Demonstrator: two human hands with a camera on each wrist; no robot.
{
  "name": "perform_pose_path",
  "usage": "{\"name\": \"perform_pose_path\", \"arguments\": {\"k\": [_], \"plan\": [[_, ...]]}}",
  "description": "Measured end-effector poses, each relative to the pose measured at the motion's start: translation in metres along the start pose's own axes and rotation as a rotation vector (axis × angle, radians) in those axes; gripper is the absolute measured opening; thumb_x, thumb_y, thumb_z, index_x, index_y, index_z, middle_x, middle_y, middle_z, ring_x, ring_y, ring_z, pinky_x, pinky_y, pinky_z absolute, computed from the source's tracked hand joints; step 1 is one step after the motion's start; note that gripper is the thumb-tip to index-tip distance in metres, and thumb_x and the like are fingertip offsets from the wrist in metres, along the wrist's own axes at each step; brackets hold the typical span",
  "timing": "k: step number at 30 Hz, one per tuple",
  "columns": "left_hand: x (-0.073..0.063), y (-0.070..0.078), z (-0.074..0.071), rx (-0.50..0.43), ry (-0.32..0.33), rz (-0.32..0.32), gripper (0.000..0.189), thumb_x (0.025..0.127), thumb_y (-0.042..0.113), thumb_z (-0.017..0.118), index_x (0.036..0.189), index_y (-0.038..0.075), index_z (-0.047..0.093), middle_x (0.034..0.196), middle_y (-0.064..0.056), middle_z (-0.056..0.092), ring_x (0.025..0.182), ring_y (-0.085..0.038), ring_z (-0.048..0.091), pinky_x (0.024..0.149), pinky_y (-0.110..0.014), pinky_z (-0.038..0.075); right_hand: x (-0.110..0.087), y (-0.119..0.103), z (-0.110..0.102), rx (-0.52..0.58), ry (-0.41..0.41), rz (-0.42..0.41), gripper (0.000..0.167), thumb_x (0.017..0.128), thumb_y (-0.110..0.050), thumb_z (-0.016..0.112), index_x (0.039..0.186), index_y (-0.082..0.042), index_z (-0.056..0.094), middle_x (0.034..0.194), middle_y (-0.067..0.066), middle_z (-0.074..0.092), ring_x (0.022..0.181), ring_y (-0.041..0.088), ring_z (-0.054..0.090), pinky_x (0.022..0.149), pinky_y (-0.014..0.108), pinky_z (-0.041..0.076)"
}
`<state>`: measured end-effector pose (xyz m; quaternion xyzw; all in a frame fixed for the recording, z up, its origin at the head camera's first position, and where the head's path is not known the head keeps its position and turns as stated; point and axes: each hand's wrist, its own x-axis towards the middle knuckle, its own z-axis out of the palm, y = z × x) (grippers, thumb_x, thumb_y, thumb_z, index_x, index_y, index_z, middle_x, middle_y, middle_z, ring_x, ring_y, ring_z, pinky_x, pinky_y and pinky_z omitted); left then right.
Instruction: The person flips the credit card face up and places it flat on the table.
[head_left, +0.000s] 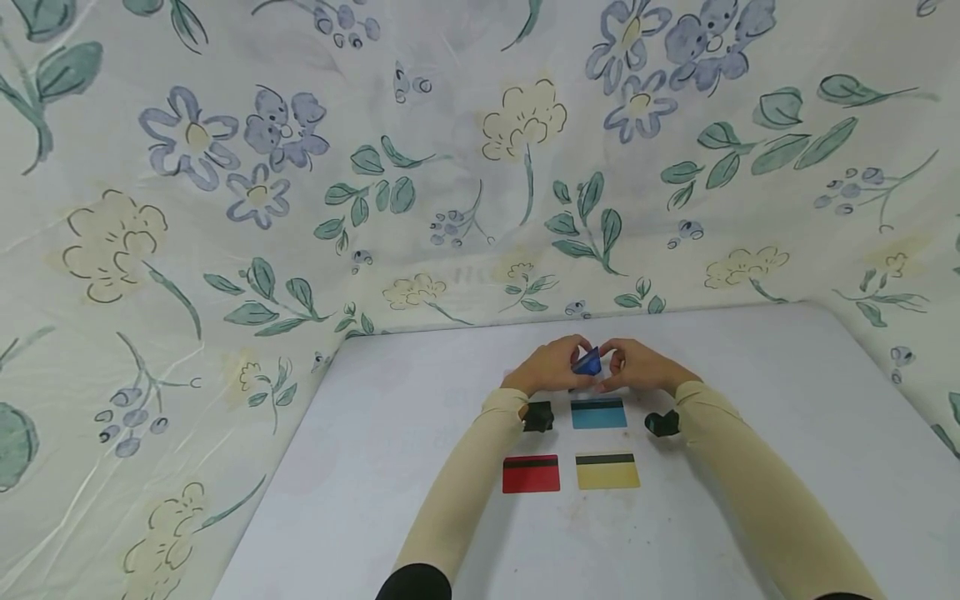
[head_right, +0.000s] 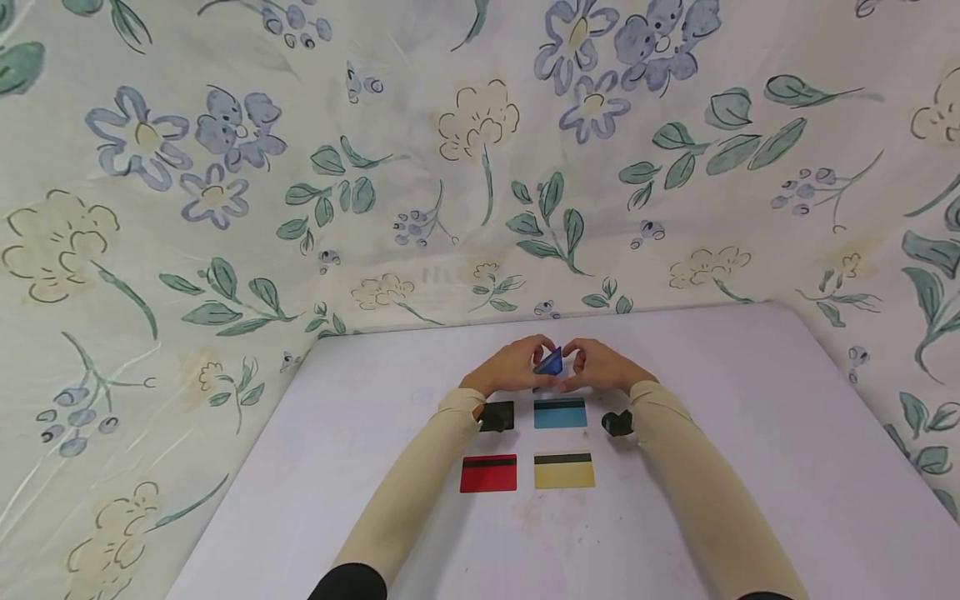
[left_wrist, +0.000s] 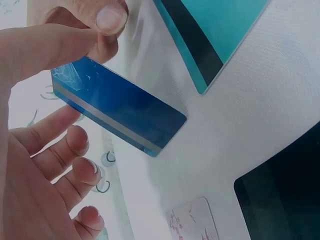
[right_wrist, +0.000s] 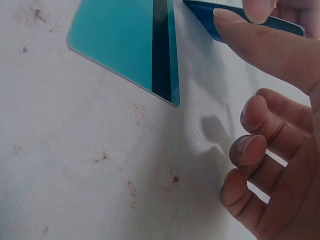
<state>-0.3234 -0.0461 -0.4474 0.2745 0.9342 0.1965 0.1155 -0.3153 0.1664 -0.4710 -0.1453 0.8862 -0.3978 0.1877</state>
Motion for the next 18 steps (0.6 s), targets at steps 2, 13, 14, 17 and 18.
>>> {"name": "perform_pose_path", "arguments": {"k": [2,13,14,17,18], "plan": [[-0.0004,0.0009,-0.0009,-0.013,0.004,0.003,0.061,0.089,0.044,0.074,0.140,0.015,0.054,0.107,-0.002,0.061,0.091,-0.014,0.056,0.075,-0.023,0.047,0.0004,-0.0002,0.0006,0.003,0.000,-0.002,0.076,0.083,-0.031,0.087,0.143,-0.002,0.049,0.090,0.005,0.057,0.086,0.020,0.054,0.077,0.032,0.044],[-0.0026,0.0038,-0.0019,-0.060,0.014,-0.013,0.062,0.090,0.046,0.074,0.142,0.019,0.051,0.108,-0.002,0.059,0.093,-0.016,0.056,0.074,-0.025,0.047,0.0010,-0.0015,0.0029,0.025,-0.013,-0.025,0.074,0.083,-0.030,0.087,0.140,-0.001,0.049,0.089,0.005,0.055,0.087,0.020,0.053,0.078,0.033,0.042],[-0.0030,0.0041,-0.0020,-0.063,0.015,-0.012,0.062,0.091,0.046,0.074,0.142,0.019,0.051,0.108,-0.002,0.060,0.093,-0.016,0.057,0.074,-0.026,0.048,0.0011,-0.0017,0.0030,0.023,-0.015,-0.029,0.074,0.083,-0.030,0.087,0.140,-0.001,0.049,0.089,0.005,0.055,0.087,0.020,0.053,0.079,0.033,0.042],[-0.0042,0.0055,-0.0024,-0.072,0.018,-0.010,0.061,0.091,0.045,0.073,0.142,0.020,0.050,0.110,-0.003,0.060,0.094,-0.017,0.057,0.076,-0.027,0.049,0.0022,-0.0017,0.0037,0.024,-0.014,-0.034,0.073,0.083,-0.029,0.087,0.138,-0.001,0.049,0.088,0.004,0.055,0.088,0.020,0.053,0.080,0.034,0.042],[-0.0046,0.0059,-0.0025,-0.075,0.019,-0.010,0.061,0.091,0.045,0.073,0.142,0.020,0.050,0.111,-0.003,0.060,0.095,-0.017,0.057,0.076,-0.027,0.049,0.0026,-0.0016,0.0039,0.027,-0.012,-0.034,0.072,0.083,-0.029,0.087,0.138,-0.001,0.050,0.088,0.004,0.055,0.088,0.020,0.053,0.080,0.034,0.042]]}}
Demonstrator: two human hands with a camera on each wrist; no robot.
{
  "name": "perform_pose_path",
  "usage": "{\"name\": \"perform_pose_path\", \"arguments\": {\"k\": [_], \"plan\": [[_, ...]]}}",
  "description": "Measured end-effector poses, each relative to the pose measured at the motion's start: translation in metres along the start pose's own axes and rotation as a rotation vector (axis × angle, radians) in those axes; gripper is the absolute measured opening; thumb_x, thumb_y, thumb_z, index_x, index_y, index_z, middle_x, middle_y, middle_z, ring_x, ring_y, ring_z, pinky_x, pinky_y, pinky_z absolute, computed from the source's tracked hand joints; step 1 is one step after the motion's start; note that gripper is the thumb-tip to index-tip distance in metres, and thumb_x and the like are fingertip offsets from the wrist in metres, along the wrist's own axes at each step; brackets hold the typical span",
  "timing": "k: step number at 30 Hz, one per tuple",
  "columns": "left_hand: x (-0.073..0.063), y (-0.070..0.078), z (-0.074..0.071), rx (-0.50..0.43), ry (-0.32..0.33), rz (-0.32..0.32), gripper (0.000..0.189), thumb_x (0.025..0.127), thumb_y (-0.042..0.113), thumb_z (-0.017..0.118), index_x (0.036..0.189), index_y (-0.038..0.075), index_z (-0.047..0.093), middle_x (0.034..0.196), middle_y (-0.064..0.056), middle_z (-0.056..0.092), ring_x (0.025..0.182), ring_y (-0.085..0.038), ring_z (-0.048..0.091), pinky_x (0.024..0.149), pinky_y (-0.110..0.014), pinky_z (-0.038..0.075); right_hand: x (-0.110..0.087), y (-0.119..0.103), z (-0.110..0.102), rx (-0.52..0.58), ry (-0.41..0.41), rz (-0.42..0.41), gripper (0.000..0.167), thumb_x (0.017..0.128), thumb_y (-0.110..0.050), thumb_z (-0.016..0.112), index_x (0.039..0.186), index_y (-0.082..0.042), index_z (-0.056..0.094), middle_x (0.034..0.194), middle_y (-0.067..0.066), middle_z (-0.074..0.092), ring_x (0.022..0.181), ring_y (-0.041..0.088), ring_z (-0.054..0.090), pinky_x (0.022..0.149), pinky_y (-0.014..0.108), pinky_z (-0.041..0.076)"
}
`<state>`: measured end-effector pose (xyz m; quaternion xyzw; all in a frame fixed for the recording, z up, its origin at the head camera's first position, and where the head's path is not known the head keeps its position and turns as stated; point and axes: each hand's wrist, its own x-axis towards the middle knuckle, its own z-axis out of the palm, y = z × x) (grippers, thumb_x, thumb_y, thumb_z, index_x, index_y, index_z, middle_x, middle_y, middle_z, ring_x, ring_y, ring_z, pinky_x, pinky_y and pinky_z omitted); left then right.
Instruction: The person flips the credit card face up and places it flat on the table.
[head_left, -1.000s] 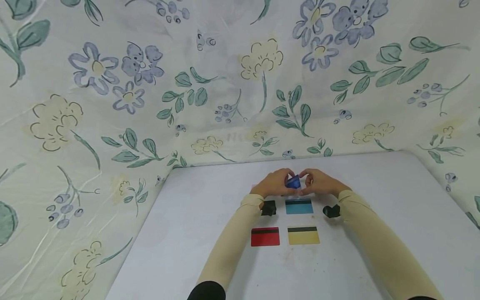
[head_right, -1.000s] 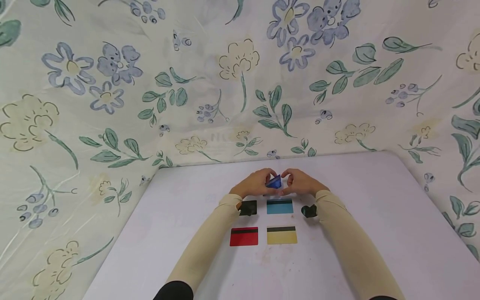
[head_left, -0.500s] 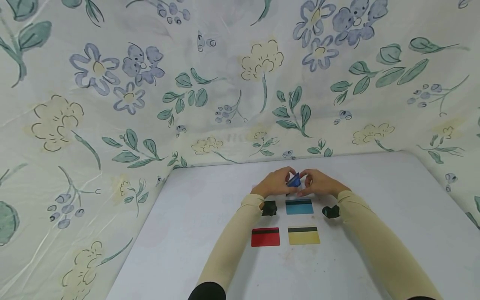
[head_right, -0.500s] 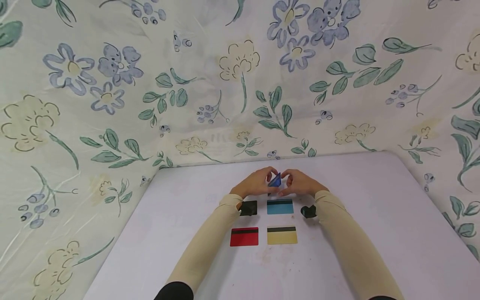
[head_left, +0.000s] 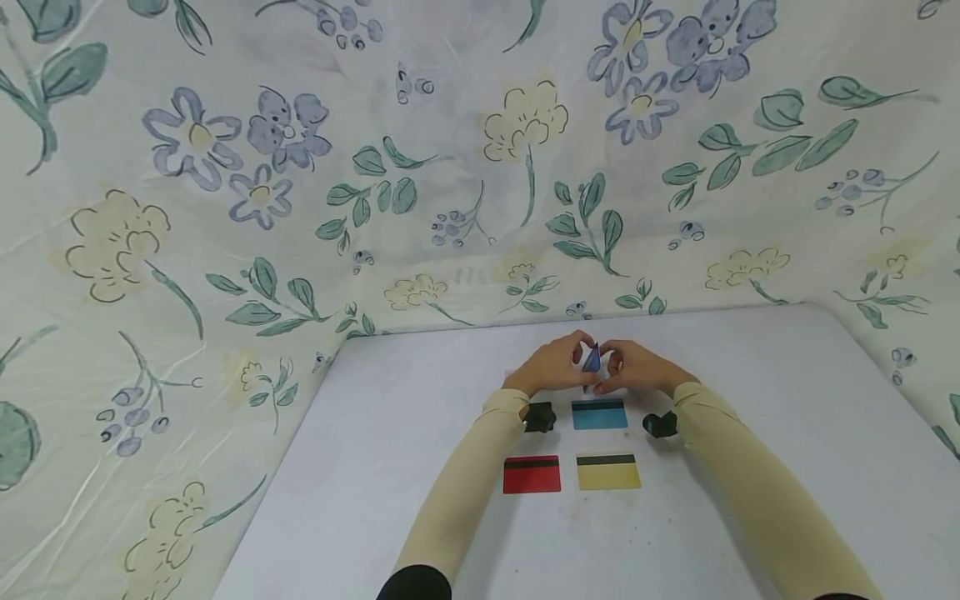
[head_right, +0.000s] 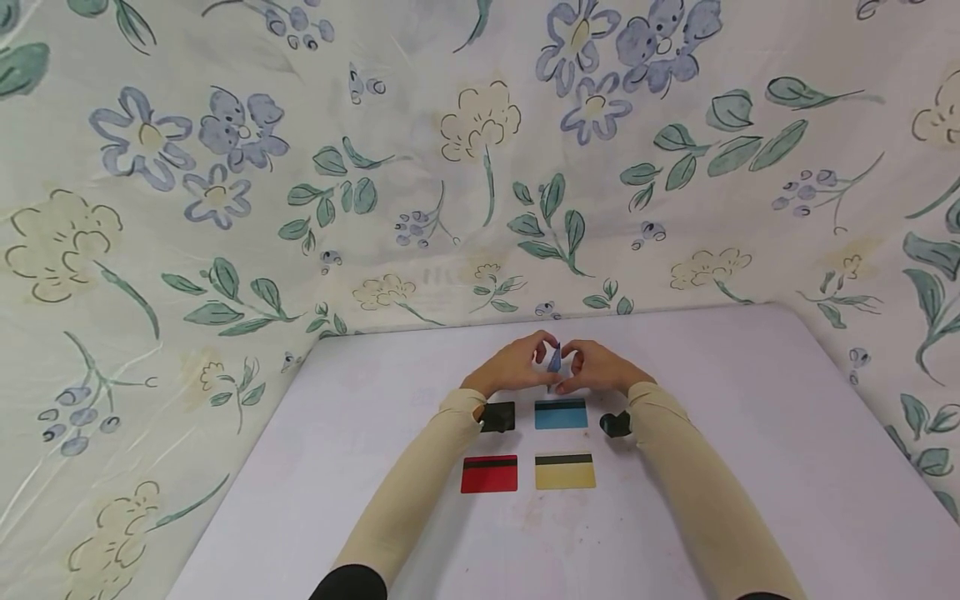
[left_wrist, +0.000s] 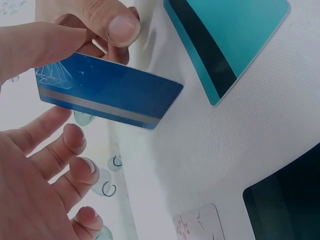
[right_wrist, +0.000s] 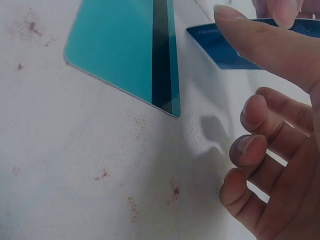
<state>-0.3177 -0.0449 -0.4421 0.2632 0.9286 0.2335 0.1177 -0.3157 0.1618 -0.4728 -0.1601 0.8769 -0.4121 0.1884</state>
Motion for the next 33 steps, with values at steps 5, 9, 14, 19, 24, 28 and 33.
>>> {"name": "perform_pose_path", "arguments": {"k": [5,9,14,19,24,28,33], "plan": [[-0.0007,0.0015,0.0004,-0.015,0.012,0.003,0.060,0.091,0.044,0.072,0.141,0.021,0.049,0.111,-0.003,0.060,0.095,-0.018,0.058,0.077,-0.029,0.049,0.0006,0.0005,0.0007,0.008,0.006,-0.009,0.072,0.082,-0.027,0.088,0.137,0.000,0.051,0.088,0.005,0.055,0.088,0.020,0.053,0.080,0.034,0.042],[-0.0007,0.0013,0.0017,-0.022,0.020,0.004,0.059,0.091,0.045,0.072,0.140,0.022,0.049,0.110,-0.002,0.060,0.094,-0.018,0.058,0.077,-0.029,0.049,0.0000,0.0001,0.0011,0.002,0.006,-0.021,0.072,0.082,-0.027,0.088,0.138,0.000,0.050,0.087,0.004,0.055,0.086,0.020,0.053,0.079,0.033,0.042],[-0.0016,0.0013,0.0022,-0.033,0.027,0.009,0.059,0.091,0.046,0.072,0.140,0.022,0.049,0.110,-0.002,0.060,0.094,-0.017,0.058,0.078,-0.029,0.050,-0.0007,-0.0009,0.0018,-0.008,0.004,-0.040,0.073,0.082,-0.025,0.087,0.139,0.001,0.050,0.086,0.004,0.055,0.085,0.020,0.053,0.079,0.033,0.042],[-0.0024,0.0023,0.0019,-0.036,0.032,0.023,0.058,0.092,0.045,0.072,0.140,0.021,0.049,0.109,-0.003,0.060,0.094,-0.018,0.057,0.076,-0.027,0.048,-0.0014,-0.0024,0.0027,-0.008,-0.004,-0.046,0.078,0.082,-0.025,0.087,0.144,0.002,0.047,0.087,0.005,0.055,0.087,0.020,0.053,0.080,0.033,0.043],[-0.0036,0.0038,0.0010,-0.041,0.021,0.019,0.059,0.092,0.044,0.072,0.140,0.020,0.048,0.110,-0.004,0.060,0.093,-0.018,0.057,0.074,-0.027,0.047,-0.0006,-0.0030,0.0035,-0.014,-0.012,-0.064,0.076,0.083,-0.023,0.086,0.143,0.004,0.048,0.086,0.005,0.055,0.085,0.019,0.053,0.078,0.032,0.043],[-0.0042,0.0035,0.0006,-0.054,0.018,0.007,0.059,0.092,0.045,0.071,0.141,0.020,0.047,0.111,-0.004,0.060,0.094,-0.018,0.057,0.075,-0.028,0.047,-0.0001,-0.0033,0.0038,-0.015,-0.007,-0.056,0.070,0.083,-0.023,0.086,0.140,0.002,0.052,0.087,0.005,0.055,0.085,0.020,0.053,0.076,0.031,0.044],[-0.0049,0.0012,0.0003,-0.066,0.012,-0.004,0.060,0.092,0.044,0.071,0.142,0.020,0.047,0.113,-0.004,0.060,0.097,-0.019,0.057,0.078,-0.029,0.048,0.0001,-0.0029,0.0034,-0.037,0.001,-0.023,0.068,0.083,-0.025,0.086,0.139,-0.002,0.055,0.092,0.007,0.057,0.088,0.020,0.053,0.076,0.031,0.045]]}}
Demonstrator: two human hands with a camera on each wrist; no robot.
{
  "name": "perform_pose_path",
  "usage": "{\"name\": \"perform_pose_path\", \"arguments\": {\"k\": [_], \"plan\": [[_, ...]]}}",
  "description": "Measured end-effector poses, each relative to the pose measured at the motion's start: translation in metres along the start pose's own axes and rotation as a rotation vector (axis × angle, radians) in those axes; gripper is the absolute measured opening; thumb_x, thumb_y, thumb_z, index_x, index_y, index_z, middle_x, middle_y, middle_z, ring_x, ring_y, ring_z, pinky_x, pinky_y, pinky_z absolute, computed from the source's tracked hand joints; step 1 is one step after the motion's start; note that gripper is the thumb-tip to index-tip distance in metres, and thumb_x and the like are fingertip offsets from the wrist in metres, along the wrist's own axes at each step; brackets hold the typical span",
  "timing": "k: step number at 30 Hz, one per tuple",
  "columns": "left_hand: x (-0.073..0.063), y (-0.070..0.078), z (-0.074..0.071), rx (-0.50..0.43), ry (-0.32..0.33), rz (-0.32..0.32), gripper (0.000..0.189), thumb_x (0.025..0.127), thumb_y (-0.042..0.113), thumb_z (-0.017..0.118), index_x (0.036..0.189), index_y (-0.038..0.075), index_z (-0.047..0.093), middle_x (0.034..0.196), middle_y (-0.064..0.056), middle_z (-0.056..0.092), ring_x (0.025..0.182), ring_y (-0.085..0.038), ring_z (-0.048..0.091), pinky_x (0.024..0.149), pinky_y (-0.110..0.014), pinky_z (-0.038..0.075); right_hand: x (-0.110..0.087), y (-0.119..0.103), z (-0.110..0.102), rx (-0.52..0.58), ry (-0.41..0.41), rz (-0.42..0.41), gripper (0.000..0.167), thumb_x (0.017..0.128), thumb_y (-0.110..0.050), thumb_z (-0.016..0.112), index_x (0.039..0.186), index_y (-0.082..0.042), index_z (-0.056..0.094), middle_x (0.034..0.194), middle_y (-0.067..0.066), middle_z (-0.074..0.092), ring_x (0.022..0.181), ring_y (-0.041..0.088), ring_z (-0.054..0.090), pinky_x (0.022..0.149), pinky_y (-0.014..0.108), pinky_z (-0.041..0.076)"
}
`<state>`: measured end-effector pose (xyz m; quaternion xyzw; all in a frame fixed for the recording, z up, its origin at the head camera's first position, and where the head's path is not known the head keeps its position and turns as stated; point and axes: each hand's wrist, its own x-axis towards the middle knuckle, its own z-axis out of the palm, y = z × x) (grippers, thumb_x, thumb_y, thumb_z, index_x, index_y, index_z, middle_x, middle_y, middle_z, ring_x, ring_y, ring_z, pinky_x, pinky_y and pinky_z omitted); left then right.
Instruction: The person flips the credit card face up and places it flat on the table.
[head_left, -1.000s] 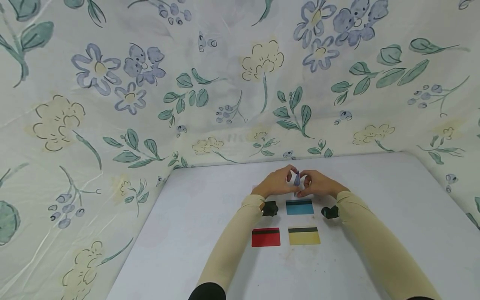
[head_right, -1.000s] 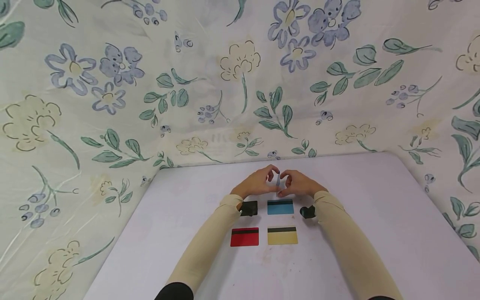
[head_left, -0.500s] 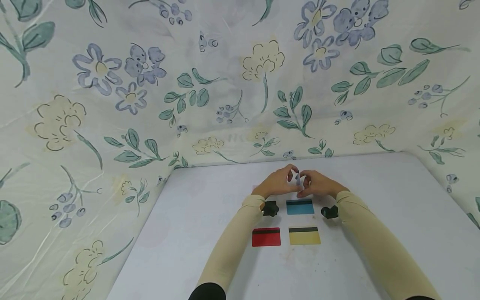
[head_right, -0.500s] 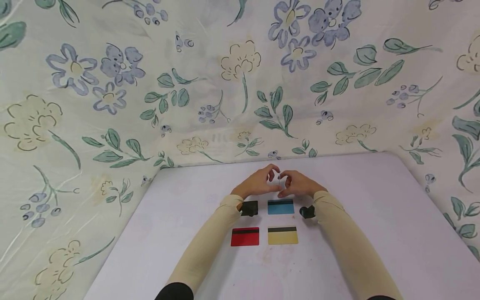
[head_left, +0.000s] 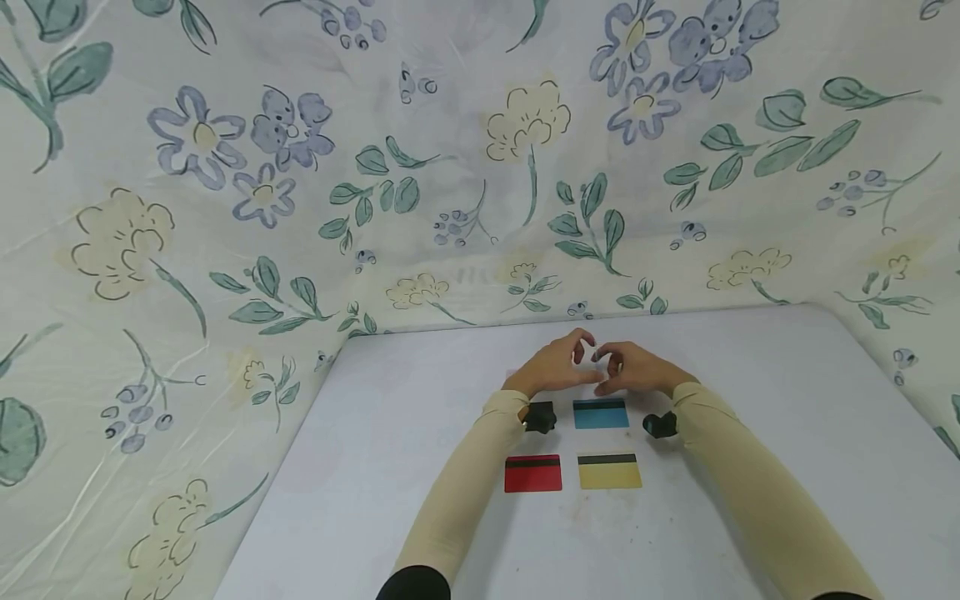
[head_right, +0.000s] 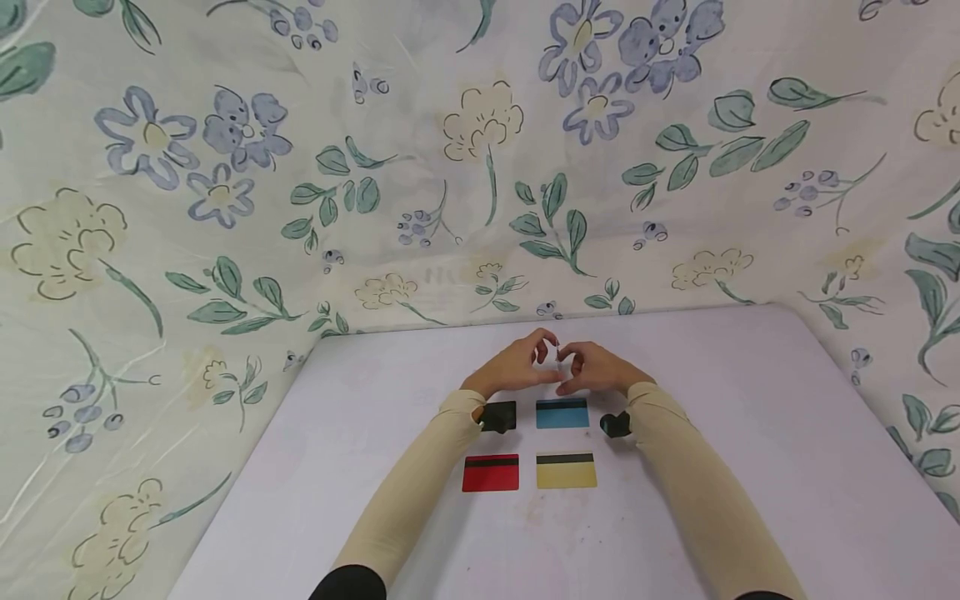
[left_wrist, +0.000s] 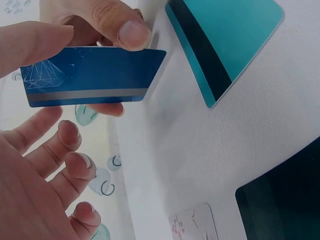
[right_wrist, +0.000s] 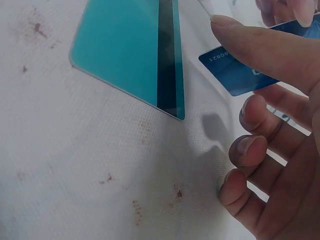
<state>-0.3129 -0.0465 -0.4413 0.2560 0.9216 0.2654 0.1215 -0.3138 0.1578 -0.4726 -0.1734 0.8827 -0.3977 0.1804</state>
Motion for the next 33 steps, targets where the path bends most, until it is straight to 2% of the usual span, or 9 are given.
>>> {"name": "perform_pose_path", "arguments": {"k": [9,21,26,33], "plan": [[-0.001,-0.004,-0.001,-0.020,0.006,0.017,0.061,0.093,0.042,0.072,0.142,0.020,0.045,0.114,-0.005,0.059,0.096,-0.018,0.056,0.080,-0.029,0.047,-0.001,-0.002,-0.003,-0.006,0.002,0.006,0.070,0.086,-0.024,0.084,0.143,0.000,0.052,0.091,0.007,0.057,0.089,0.021,0.054,0.080,0.033,0.044],[-0.004,-0.011,-0.002,-0.050,0.037,0.009,0.064,0.091,0.040,0.075,0.143,0.020,0.044,0.110,-0.005,0.059,0.095,-0.018,0.055,0.078,-0.028,0.046,-0.001,0.000,-0.004,-0.016,0.019,-0.034,0.065,0.084,-0.022,0.085,0.138,0.001,0.055,0.086,0.006,0.056,0.082,0.020,0.052,0.072,0.031,0.043],[-0.006,-0.012,-0.004,-0.053,0.041,0.012,0.063,0.091,0.041,0.075,0.142,0.019,0.045,0.110,-0.006,0.059,0.095,-0.019,0.056,0.079,-0.029,0.046,-0.001,0.000,-0.005,-0.034,0.044,-0.019,0.065,0.083,-0.026,0.086,0.136,-0.002,0.058,0.093,0.009,0.055,0.088,0.022,0.052,0.074,0.032,0.042],[-0.008,-0.016,-0.004,-0.027,0.042,-0.031,0.061,0.092,0.041,0.074,0.141,0.020,0.046,0.112,-0.006,0.060,0.097,-0.019,0.057,0.082,-0.031,0.048,-0.003,-0.002,-0.006,-0.051,0.071,0.005,0.065,0.081,-0.029,0.088,0.135,-0.004,0.060,0.102,0.013,0.054,0.098,0.027,0.049,0.080,0.037,0.040]]}}
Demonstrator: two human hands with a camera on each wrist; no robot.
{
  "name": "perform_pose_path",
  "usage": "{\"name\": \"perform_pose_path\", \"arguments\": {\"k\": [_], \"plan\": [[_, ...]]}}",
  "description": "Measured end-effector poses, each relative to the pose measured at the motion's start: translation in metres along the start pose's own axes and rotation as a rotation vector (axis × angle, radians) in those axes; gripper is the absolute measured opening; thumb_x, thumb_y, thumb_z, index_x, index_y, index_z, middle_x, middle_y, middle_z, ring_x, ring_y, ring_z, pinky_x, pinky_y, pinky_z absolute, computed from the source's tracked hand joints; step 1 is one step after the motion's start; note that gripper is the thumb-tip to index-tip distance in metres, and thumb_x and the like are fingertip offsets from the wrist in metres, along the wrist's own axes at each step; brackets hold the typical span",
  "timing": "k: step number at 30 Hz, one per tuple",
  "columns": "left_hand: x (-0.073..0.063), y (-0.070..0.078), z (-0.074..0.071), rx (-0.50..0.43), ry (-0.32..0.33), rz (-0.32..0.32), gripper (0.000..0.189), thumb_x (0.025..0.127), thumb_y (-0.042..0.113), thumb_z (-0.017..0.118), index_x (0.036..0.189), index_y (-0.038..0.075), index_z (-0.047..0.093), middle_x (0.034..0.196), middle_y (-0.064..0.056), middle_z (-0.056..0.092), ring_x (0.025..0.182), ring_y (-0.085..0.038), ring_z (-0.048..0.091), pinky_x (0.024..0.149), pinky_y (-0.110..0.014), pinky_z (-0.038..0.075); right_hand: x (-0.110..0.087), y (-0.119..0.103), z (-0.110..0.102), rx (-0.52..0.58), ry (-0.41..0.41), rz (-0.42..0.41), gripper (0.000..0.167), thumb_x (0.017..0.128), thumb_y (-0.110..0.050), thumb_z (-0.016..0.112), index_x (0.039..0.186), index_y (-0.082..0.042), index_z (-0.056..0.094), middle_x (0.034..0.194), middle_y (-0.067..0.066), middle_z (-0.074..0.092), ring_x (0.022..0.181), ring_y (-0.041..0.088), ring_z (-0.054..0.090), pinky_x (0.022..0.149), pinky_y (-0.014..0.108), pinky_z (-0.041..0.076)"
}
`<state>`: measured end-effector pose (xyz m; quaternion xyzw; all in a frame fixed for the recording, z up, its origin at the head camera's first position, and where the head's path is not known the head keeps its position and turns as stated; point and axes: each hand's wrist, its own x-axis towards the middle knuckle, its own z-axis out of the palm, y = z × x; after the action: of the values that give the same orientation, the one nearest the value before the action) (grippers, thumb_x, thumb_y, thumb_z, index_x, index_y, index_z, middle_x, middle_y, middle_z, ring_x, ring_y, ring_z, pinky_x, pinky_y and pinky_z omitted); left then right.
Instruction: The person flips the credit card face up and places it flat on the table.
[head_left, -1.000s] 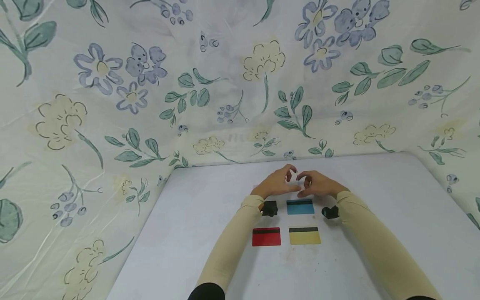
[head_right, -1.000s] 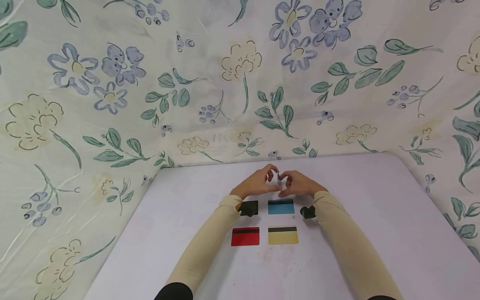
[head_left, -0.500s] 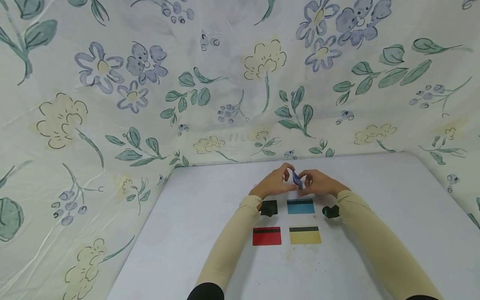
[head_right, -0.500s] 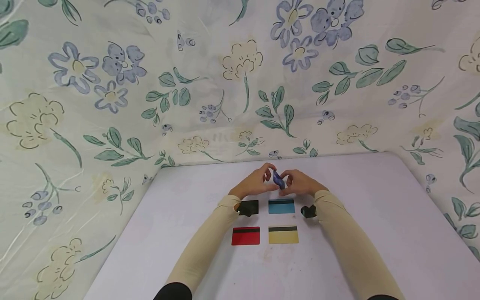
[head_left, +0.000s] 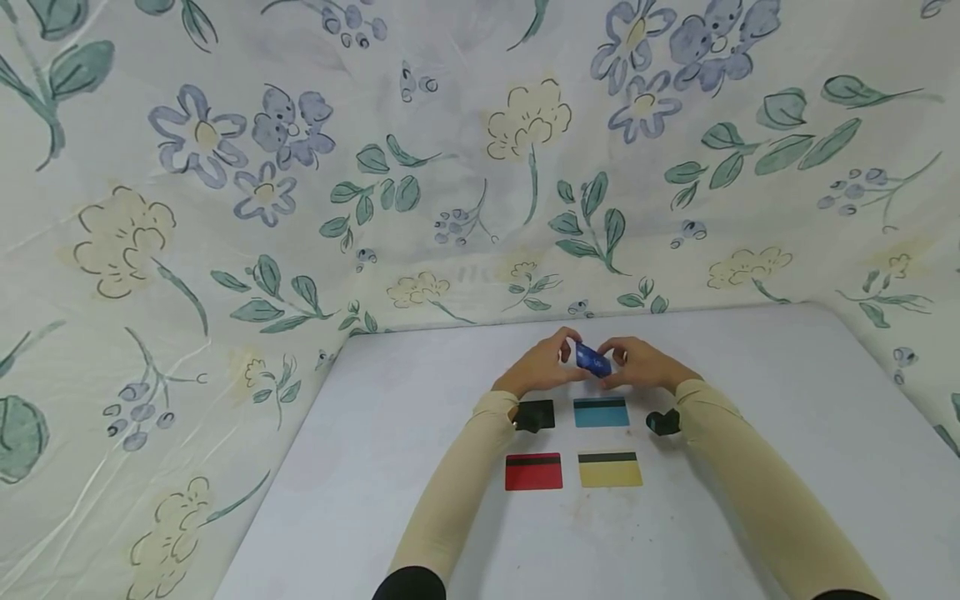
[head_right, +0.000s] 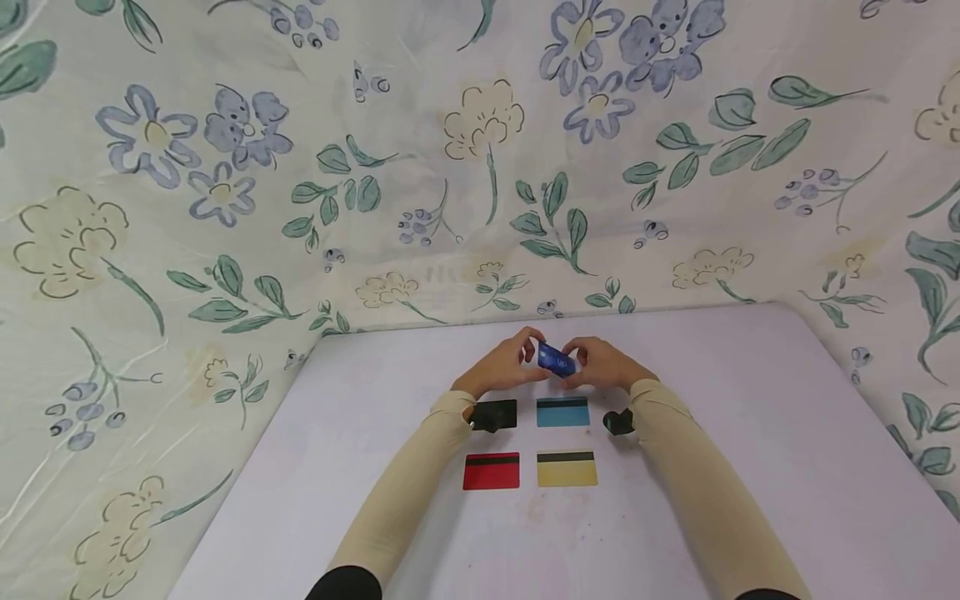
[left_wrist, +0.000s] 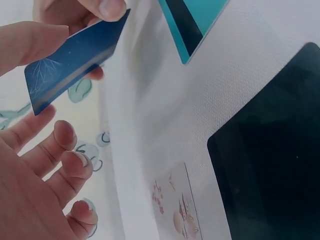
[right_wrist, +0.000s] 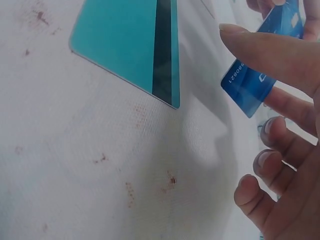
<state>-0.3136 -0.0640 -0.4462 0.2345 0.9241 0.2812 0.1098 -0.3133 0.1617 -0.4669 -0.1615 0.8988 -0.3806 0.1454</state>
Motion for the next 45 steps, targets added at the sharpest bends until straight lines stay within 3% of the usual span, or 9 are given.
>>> {"name": "perform_pose_path", "arguments": {"k": [14,26,36,45], "plan": [[0.000,-0.005,-0.001,0.053,-0.017,-0.048,0.061,0.091,0.048,0.071,0.141,0.023,0.047,0.115,-0.006,0.061,0.098,-0.021,0.057,0.080,-0.033,0.049,-0.001,0.001,-0.001,-0.006,0.009,0.028,0.065,0.082,-0.030,0.087,0.136,-0.007,0.060,0.123,0.018,0.058,0.115,0.034,0.049,0.098,0.050,0.043],[-0.002,-0.009,-0.001,0.070,-0.023,-0.061,0.062,0.090,0.049,0.072,0.141,0.022,0.049,0.113,-0.005,0.061,0.098,-0.020,0.057,0.083,-0.034,0.050,0.000,0.003,0.000,-0.013,0.008,0.026,0.066,0.081,-0.033,0.087,0.136,-0.007,0.061,0.126,0.020,0.058,0.118,0.036,0.050,0.102,0.054,0.044],[-0.002,-0.012,0.001,0.099,-0.018,-0.068,0.059,0.089,0.049,0.072,0.137,0.022,0.053,0.112,-0.005,0.061,0.097,-0.020,0.057,0.083,-0.034,0.049,-0.001,0.002,-0.001,-0.034,0.016,0.017,0.063,0.082,-0.032,0.087,0.134,-0.006,0.062,0.116,0.016,0.057,0.110,0.031,0.049,0.092,0.044,0.043],[-0.001,-0.014,0.006,0.201,-0.012,-0.066,0.053,0.089,0.051,0.075,0.132,0.025,0.058,0.103,0.000,0.062,0.090,-0.016,0.057,0.077,-0.029,0.049,0.000,0.001,0.000,-0.091,0.001,-0.005,0.057,0.085,-0.031,0.084,0.131,-0.005,0.065,0.102,0.010,0.051,0.100,0.025,0.048,0.082,0.038,0.039]]}}
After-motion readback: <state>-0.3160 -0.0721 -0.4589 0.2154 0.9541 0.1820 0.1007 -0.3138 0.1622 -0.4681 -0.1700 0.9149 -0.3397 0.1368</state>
